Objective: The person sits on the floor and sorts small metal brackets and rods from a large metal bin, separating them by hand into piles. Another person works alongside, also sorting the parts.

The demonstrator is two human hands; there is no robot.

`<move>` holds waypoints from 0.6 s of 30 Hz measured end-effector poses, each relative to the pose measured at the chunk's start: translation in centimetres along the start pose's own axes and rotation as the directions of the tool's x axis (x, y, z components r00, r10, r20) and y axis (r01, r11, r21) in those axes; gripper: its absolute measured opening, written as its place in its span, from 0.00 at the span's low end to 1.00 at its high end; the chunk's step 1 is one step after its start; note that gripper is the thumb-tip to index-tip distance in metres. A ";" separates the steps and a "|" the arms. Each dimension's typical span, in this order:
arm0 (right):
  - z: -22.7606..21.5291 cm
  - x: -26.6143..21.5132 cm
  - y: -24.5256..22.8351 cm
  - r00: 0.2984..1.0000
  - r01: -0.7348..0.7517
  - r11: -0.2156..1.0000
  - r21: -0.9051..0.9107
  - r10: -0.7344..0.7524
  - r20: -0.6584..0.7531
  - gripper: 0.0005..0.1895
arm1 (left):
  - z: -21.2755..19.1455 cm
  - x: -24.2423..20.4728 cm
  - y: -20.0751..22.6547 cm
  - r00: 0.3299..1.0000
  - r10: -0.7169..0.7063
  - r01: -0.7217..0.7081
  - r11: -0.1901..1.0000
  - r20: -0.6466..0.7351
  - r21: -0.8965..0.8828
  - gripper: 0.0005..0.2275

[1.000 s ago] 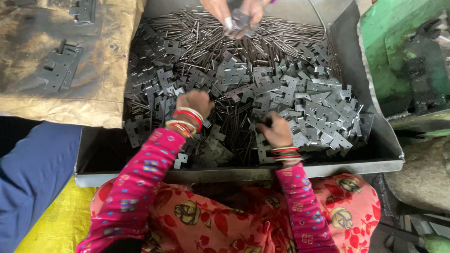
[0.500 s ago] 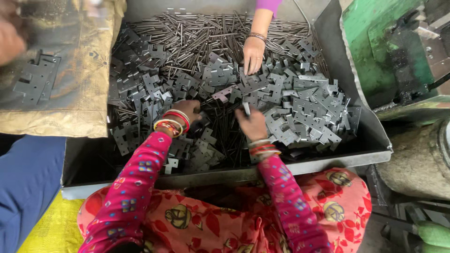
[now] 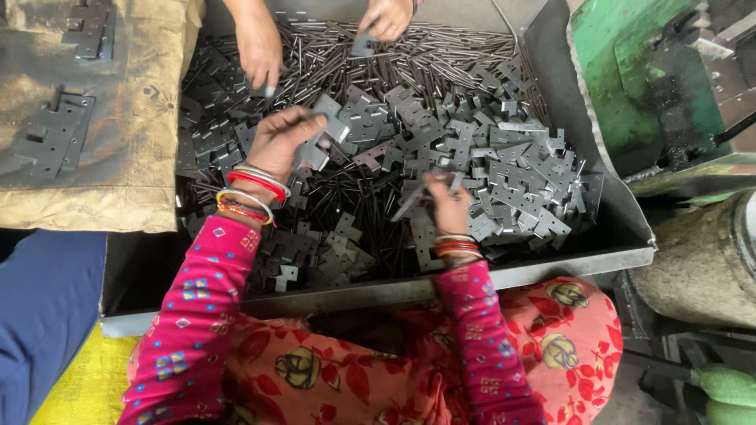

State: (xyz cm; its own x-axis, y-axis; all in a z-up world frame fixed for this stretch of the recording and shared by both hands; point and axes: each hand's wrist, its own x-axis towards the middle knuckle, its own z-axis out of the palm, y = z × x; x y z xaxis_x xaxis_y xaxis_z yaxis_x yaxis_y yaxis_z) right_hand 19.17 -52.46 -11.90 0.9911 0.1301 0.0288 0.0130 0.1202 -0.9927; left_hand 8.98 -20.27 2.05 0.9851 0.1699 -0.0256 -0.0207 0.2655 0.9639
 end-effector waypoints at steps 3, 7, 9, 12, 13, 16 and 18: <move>-2.5 -0.4 -3.2 0.898 -0.440 0.727 0.528 0.359 0.253 0.15 | 1.7 -0.3 -0.1 0.997 -0.076 0.074 0.994 -0.021 -0.074 0.10; -0.4 -2.7 -4.3 0.805 -0.589 0.706 0.394 0.465 0.370 0.17 | 7.3 -1.7 -4.9 0.996 -0.078 0.069 0.979 0.038 0.191 0.17; 2.1 -4.1 -3.2 0.825 -0.558 0.716 0.419 0.425 0.373 0.19 | 9.8 -3.6 -7.3 0.981 0.101 -0.179 0.811 0.168 0.558 0.18; 4.8 -5.2 -1.8 0.870 -0.411 0.802 0.433 0.203 0.449 0.21 | 11.7 -4.0 -8.6 0.988 0.124 -0.141 0.430 0.096 0.892 0.13; 5.1 -4.8 -1.7 0.883 -0.289 0.894 0.341 0.111 0.456 0.22 | 11.4 -3.7 -8.3 0.986 0.154 -0.128 0.427 0.067 0.895 0.12; 3.6 -3.9 -1.6 0.943 0.260 0.788 -0.558 -0.081 0.324 0.26 | 7.8 -3.1 -5.9 0.975 0.222 -0.080 0.368 -0.004 0.926 0.11; 1.4 -2.6 -2.4 0.934 0.279 0.117 -0.953 -0.264 0.241 0.28 | 4.9 -2.3 -3.5 0.953 0.299 -0.034 0.245 -0.042 0.969 0.11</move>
State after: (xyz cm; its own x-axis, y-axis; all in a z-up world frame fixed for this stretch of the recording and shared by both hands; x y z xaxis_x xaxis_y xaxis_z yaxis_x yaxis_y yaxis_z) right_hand 16.40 -51.68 -9.41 0.8903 0.3271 0.3169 0.4045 -0.8876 -0.2202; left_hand 7.61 -26.21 0.03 0.9257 0.2816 0.2526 0.1269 -0.8602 0.4939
